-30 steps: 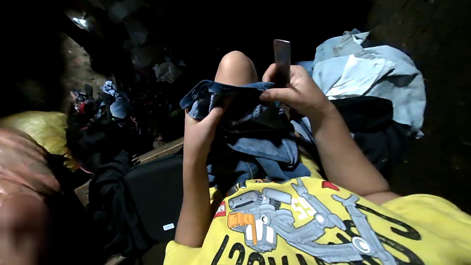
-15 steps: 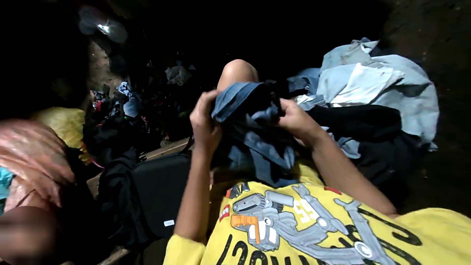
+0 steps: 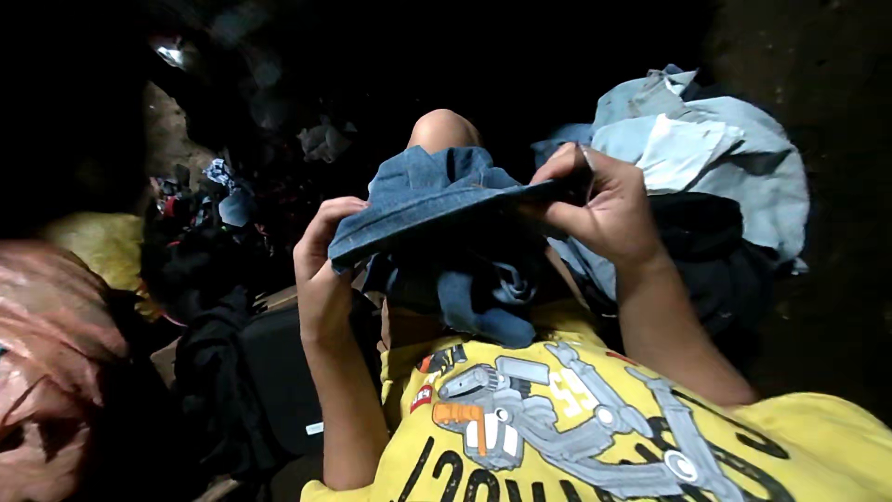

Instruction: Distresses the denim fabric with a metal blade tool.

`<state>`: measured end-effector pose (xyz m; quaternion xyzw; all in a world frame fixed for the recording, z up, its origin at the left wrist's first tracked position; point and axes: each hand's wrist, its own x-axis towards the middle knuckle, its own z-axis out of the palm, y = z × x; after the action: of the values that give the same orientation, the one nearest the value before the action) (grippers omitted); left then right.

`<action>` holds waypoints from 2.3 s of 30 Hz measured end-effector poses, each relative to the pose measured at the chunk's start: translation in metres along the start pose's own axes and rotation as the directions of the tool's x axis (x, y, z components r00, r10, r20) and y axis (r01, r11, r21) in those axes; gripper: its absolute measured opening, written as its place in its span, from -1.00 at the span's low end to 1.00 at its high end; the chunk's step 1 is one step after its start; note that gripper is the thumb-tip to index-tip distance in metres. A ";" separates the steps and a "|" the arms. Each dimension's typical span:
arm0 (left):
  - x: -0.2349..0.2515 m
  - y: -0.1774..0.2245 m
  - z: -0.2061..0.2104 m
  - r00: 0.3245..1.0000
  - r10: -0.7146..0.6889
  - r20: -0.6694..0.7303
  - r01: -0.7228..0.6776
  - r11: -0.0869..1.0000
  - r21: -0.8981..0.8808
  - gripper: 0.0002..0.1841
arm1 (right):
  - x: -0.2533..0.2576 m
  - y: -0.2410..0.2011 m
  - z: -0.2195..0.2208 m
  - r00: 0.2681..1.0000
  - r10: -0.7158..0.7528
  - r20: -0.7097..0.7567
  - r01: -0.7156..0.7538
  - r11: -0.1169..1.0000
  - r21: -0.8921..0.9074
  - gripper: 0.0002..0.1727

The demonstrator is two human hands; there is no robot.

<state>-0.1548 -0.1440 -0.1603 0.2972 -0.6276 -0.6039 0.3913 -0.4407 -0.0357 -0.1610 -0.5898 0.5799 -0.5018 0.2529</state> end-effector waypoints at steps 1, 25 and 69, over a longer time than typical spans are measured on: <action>-0.007 -0.005 -0.001 0.999 -0.040 -0.035 0.038 0.998 -0.050 -0.83 | 0.001 0.000 0.000 1.000 -0.012 0.025 0.013 1.000 -0.028 -0.81; -0.014 0.004 0.096 0.877 -0.476 0.061 0.407 0.670 -0.621 -0.67 | -0.011 -0.015 0.004 0.919 -0.368 0.141 0.390 0.902 -0.184 -0.87; 0.008 -0.007 0.107 0.881 -0.459 -0.115 0.348 0.794 -0.499 -0.88 | 0.032 -0.028 -0.018 0.956 0.113 0.272 -0.088 0.991 -0.102 -0.22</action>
<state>-0.2508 -0.0955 -0.1620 0.3905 -0.3366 -0.7671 0.3819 -0.4502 -0.0550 -0.1206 -0.6345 0.5898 -0.3747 0.3304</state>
